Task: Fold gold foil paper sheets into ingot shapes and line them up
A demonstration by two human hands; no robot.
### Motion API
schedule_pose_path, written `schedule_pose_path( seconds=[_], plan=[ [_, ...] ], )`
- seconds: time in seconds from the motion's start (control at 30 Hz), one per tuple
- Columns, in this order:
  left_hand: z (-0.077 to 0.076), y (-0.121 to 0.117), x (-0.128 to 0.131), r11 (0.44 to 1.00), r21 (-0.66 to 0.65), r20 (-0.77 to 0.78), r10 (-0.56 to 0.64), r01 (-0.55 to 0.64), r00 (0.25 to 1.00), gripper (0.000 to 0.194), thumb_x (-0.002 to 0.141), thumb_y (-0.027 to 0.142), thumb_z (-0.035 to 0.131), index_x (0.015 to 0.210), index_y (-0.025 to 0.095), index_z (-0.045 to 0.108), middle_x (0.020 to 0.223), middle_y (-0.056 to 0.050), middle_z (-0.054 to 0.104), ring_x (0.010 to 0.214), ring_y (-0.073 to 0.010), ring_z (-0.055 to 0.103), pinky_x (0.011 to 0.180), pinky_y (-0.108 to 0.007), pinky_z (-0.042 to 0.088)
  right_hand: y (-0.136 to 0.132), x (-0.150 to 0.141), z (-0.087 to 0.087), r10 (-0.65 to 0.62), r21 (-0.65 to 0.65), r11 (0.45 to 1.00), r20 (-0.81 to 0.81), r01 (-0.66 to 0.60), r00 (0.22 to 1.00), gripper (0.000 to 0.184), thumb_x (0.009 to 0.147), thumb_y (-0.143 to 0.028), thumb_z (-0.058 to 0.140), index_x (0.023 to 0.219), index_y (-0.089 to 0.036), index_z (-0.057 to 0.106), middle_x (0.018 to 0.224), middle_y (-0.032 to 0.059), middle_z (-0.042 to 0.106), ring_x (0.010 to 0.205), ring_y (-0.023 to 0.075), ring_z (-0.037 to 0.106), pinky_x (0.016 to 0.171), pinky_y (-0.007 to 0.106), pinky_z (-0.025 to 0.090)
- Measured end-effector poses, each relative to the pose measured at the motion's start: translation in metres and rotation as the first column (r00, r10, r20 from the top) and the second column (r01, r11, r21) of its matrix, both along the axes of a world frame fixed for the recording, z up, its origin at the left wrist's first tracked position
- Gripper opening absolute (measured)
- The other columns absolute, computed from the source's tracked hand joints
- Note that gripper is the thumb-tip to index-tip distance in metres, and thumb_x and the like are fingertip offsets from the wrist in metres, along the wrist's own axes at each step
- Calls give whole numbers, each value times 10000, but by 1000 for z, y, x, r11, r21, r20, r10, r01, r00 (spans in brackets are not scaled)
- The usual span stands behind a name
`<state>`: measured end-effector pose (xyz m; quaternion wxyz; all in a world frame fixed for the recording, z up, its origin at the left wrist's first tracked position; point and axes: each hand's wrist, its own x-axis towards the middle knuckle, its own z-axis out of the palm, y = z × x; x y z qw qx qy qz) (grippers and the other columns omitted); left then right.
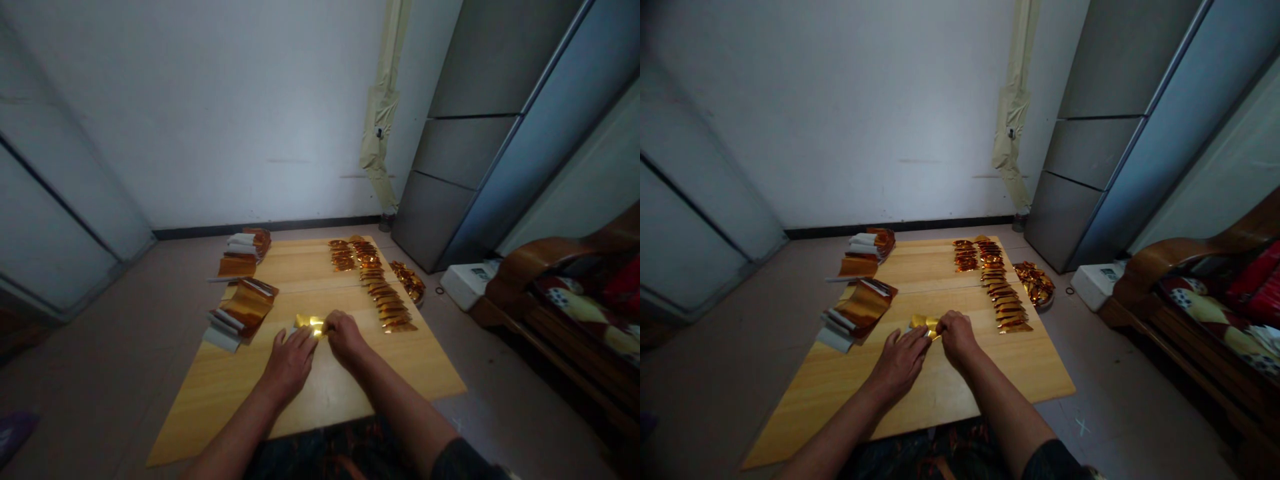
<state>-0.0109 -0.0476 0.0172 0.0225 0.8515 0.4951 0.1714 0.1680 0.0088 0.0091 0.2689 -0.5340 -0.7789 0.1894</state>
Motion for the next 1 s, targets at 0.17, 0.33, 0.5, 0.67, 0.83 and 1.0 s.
schedule_pose_path(
  seconds=[0.17, 0.33, 0.5, 0.67, 0.83, 1.0],
  plan=[
    [4, -1, 0, 1000, -24, -26, -14, 13, 1000, 278, 921, 173, 428, 1106, 275, 608, 1337, -80, 600, 1245, -232, 535, 1035, -511, 333, 0, 0, 1, 9, -26, 1000, 1, -9, 1000, 286, 686, -9, 491, 733, -202, 696, 823, 24, 662, 822, 158, 578, 755, 250, 375],
    [-1, 0, -2, 999, -32, 15, -12, 12, 1000, 260, 907, 176, 449, 1084, 271, 614, 1343, -70, 599, 1271, -235, 517, 1047, -515, 324, -2, -1, 5, -11, -26, 1000, 31, 12, 999, 270, 682, -17, 496, 741, -197, 688, 818, 22, 653, 806, 157, 559, 734, 253, 355],
    [-2, 2, -6, 997, -74, 35, -29, 32, 999, 218, 866, 158, 471, 1016, 242, 604, 1360, -83, 587, 1289, -241, 501, 1051, -526, 314, -2, -2, 5, -17, -25, 1000, 38, 18, 999, 253, 691, -27, 504, 745, -197, 683, 835, 21, 650, 823, 152, 558, 748, 250, 348],
    [0, 4, -8, 993, -103, 52, -46, 51, 998, 183, 860, 170, 474, 975, 240, 598, 1362, -81, 584, 1285, -237, 502, 1052, -516, 320, -3, -3, 7, -13, -35, 999, 76, 16, 997, 219, 715, -54, 516, 751, -195, 680, 833, 22, 640, 815, 149, 545, 731, 253, 319],
    [-3, 3, -10, 991, -127, 61, -39, 47, 997, 194, 864, 183, 471, 1002, 242, 595, 1394, -81, 557, 1299, -242, 488, 1080, -536, 293, -7, -9, 15, -59, -21, 998, 172, 63, 983, 57, 712, -240, 651, 735, -189, 660, 815, 26, 617, 785, 161, 512, 683, 269, 271],
    [-6, 2, -10, 993, -111, 67, -44, 51, 997, 204, 866, 176, 461, 1010, 237, 592, 1395, -88, 557, 1305, -248, 484, 1083, -548, 283, -7, -11, 17, -55, -39, 997, 190, 63, 980, 76, 712, -254, 664, 755, -191, 658, 841, 27, 626, 803, 166, 517, 685, 272, 271]
  ],
)
